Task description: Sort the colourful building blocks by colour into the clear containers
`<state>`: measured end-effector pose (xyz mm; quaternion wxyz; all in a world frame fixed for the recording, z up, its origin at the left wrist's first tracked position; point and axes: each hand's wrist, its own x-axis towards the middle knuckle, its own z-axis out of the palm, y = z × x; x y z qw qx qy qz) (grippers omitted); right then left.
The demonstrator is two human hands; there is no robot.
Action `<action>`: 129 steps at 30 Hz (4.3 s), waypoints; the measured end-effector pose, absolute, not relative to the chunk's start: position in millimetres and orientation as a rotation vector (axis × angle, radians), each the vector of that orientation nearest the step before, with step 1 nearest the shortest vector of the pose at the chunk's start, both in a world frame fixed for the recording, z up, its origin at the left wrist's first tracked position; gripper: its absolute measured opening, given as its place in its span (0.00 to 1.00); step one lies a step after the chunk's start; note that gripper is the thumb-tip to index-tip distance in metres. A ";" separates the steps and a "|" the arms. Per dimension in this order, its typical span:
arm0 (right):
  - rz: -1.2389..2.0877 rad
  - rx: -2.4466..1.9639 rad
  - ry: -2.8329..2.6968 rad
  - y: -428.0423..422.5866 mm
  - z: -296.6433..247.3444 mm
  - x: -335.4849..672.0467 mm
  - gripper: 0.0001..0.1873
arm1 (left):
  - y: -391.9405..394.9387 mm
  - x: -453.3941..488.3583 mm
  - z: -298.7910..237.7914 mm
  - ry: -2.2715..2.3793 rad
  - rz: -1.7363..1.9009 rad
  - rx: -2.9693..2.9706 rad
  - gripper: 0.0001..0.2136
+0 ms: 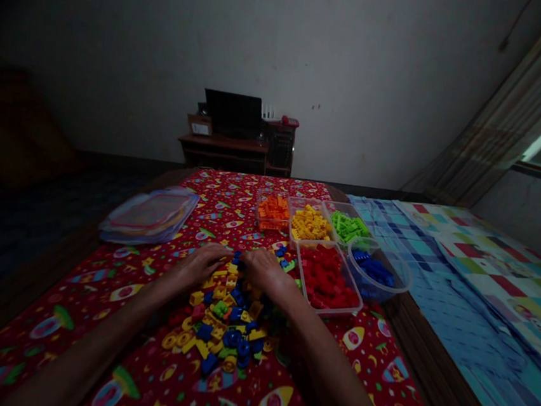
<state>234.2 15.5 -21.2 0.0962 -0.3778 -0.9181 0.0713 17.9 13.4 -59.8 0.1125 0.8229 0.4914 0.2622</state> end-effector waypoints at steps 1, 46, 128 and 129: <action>0.215 -1.112 -2.737 16.6 -24.7 233.3 0.17 | 13.3 17.3 -60.8 1.432 0.754 2.417 0.13; 0.718 -1.074 -2.345 2.6 7.0 235.1 0.16 | 1.6 46.9 -26.6 1.358 1.058 1.656 0.12; -0.079 -1.522 -2.055 97.2 44.7 324.8 0.13 | 23.7 -19.8 -46.4 1.789 0.803 2.114 0.21; -0.084 -1.494 -2.055 91.2 43.2 324.6 0.13 | 23.9 -18.7 -51.2 1.787 0.795 2.111 0.22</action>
